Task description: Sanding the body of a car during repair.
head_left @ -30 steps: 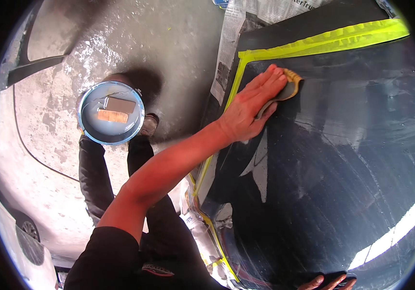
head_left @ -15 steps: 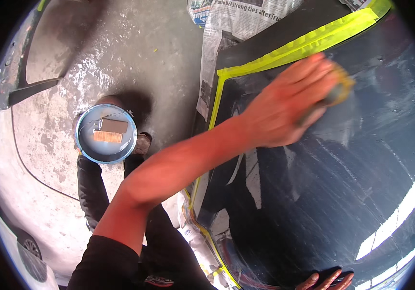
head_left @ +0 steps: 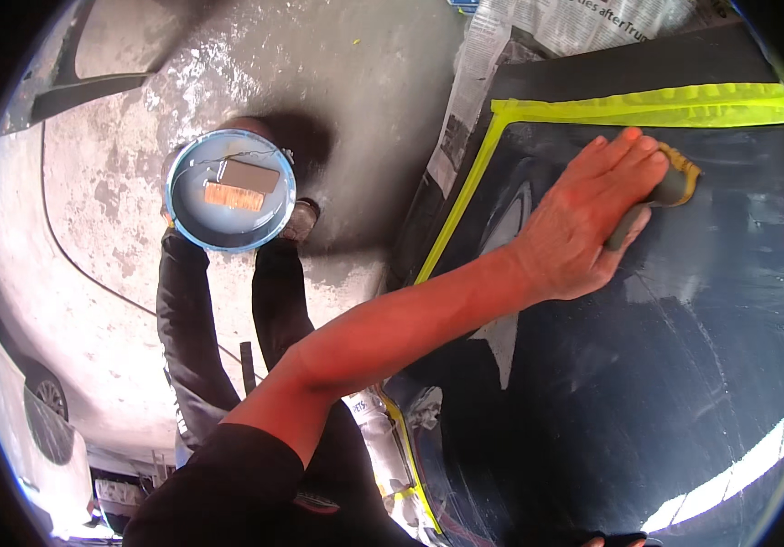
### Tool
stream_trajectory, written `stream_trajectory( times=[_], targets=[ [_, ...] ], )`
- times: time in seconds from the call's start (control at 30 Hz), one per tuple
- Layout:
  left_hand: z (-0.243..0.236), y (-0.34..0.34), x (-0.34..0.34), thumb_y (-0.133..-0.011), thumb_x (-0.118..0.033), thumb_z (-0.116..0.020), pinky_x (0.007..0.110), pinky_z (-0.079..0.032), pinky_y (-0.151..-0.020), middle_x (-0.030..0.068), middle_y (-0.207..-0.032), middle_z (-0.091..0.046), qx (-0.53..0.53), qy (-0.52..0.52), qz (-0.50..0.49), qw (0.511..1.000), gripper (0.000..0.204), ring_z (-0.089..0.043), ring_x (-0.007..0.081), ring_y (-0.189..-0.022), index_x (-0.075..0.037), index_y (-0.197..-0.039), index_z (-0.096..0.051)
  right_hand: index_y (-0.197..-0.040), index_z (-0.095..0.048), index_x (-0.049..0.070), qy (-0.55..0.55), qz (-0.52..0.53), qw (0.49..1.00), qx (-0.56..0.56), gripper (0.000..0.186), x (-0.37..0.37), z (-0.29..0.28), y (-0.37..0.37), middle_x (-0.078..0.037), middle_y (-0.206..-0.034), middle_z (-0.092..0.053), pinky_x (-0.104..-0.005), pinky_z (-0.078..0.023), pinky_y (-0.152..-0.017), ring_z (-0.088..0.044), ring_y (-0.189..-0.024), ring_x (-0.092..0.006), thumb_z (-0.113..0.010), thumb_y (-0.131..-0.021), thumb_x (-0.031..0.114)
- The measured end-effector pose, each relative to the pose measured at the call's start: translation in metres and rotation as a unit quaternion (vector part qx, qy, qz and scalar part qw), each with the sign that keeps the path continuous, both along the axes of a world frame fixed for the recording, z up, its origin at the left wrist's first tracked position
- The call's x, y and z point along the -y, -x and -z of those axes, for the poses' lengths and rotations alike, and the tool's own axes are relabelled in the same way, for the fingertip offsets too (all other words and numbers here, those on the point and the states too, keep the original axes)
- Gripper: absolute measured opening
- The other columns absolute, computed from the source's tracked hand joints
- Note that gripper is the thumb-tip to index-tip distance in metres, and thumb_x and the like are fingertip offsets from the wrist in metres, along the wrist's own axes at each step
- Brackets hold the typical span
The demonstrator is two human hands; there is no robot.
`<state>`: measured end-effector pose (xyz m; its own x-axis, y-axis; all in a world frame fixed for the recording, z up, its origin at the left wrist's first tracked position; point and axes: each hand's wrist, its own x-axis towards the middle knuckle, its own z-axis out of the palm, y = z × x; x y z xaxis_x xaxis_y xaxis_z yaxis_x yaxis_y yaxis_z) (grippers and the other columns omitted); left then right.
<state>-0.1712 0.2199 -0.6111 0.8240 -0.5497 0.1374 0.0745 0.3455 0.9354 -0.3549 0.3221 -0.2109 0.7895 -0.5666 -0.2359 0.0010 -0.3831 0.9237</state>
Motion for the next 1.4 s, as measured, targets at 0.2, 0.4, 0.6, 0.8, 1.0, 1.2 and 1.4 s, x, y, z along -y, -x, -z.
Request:
stream_trajectory(
  times=[0.2, 0.4, 0.6, 0.8, 1.0, 1.2, 1.4],
  targets=[
    [0.079, 0.043, -0.027, -0.099, -0.002, -0.062, 0.051, -0.043, -0.118, 0.0266, -0.148, -0.056, -0.148, -0.080, -0.008, 0.986, 0.050, -0.048, 0.0484, -0.145, 0.002, -0.147, -0.053, -0.157, -0.051, 0.006, 0.001, 0.000, 1.000, -0.017, 0.070, -0.002, -0.001, -0.002, -0.040, -0.149, -0.049, -0.0721, -0.045, -0.105, -0.053, -0.132, -0.0581, -0.060, -0.102, 0.048],
    [0.055, 0.049, -0.019, -0.106, -0.002, -0.056, 0.040, -0.037, -0.123, 0.0223, -0.161, -0.049, -0.127, -0.086, -0.026, 0.988, 0.047, -0.041, 0.0350, -0.154, -0.002, -0.153, -0.052, -0.157, -0.051, 0.007, 0.002, 0.007, 1.000, -0.015, 0.068, -0.004, 0.001, -0.005, -0.037, -0.149, -0.050, -0.0714, -0.046, -0.105, -0.055, -0.130, -0.0566, -0.061, -0.103, 0.048],
    [0.098, 0.099, -0.060, -0.108, -0.003, -0.053, 0.036, -0.040, -0.120, 0.0211, -0.162, -0.048, -0.221, -0.135, 0.024, 0.965, 0.046, -0.043, 0.0343, -0.153, -0.002, -0.154, -0.051, -0.159, -0.046, 0.004, 0.017, 0.001, 1.000, -0.015, 0.066, -0.003, 0.000, 0.012, -0.041, -0.151, -0.046, -0.0698, -0.045, -0.106, -0.052, -0.133, -0.0565, -0.048, -0.109, 0.048],
    [0.112, 0.069, -0.036, -0.106, -0.005, -0.056, 0.042, -0.035, -0.125, 0.0232, -0.162, -0.047, -0.204, -0.071, 0.005, 0.976, 0.048, -0.038, 0.0390, -0.155, -0.002, -0.154, -0.051, -0.161, -0.043, 0.006, 0.022, 0.026, 0.999, -0.021, 0.066, -0.010, -0.002, 0.008, -0.041, -0.155, -0.040, -0.0685, -0.044, -0.108, -0.048, -0.137, -0.0560, -0.047, -0.110, 0.047],
    [0.104, 0.127, -0.091, -0.108, -0.004, -0.053, 0.037, -0.034, -0.124, 0.0214, -0.163, -0.047, -0.210, -0.081, 0.040, 0.973, 0.048, -0.038, 0.0340, -0.156, -0.003, -0.156, -0.049, -0.162, -0.041, 0.007, 0.026, 0.045, 0.998, -0.026, 0.067, -0.010, -0.003, 0.018, -0.040, -0.155, -0.039, -0.0682, -0.045, -0.108, -0.046, -0.138, -0.0561, -0.048, -0.110, 0.048],
    [0.121, 0.083, -0.051, -0.108, -0.004, -0.053, 0.038, -0.033, -0.125, 0.0221, -0.162, -0.047, -0.184, -0.078, 0.022, 0.980, 0.048, -0.038, 0.0343, -0.156, -0.003, -0.155, -0.050, -0.161, -0.043, 0.007, 0.019, 0.036, 0.999, -0.031, 0.067, -0.010, 0.004, 0.023, -0.040, -0.154, -0.041, -0.0680, -0.045, -0.107, -0.048, -0.137, -0.0557, -0.048, -0.110, 0.049],
    [0.104, 0.158, -0.124, -0.108, -0.005, -0.054, 0.039, -0.034, -0.125, 0.0213, -0.162, -0.049, -0.239, -0.106, 0.060, 0.963, 0.047, -0.042, 0.0350, -0.154, -0.003, -0.154, -0.052, -0.161, -0.044, 0.007, 0.013, 0.023, 0.999, -0.031, 0.066, -0.004, 0.006, 0.020, -0.039, -0.153, -0.042, -0.0679, -0.046, -0.106, -0.050, -0.135, -0.0553, -0.049, -0.109, 0.049]
  ],
)
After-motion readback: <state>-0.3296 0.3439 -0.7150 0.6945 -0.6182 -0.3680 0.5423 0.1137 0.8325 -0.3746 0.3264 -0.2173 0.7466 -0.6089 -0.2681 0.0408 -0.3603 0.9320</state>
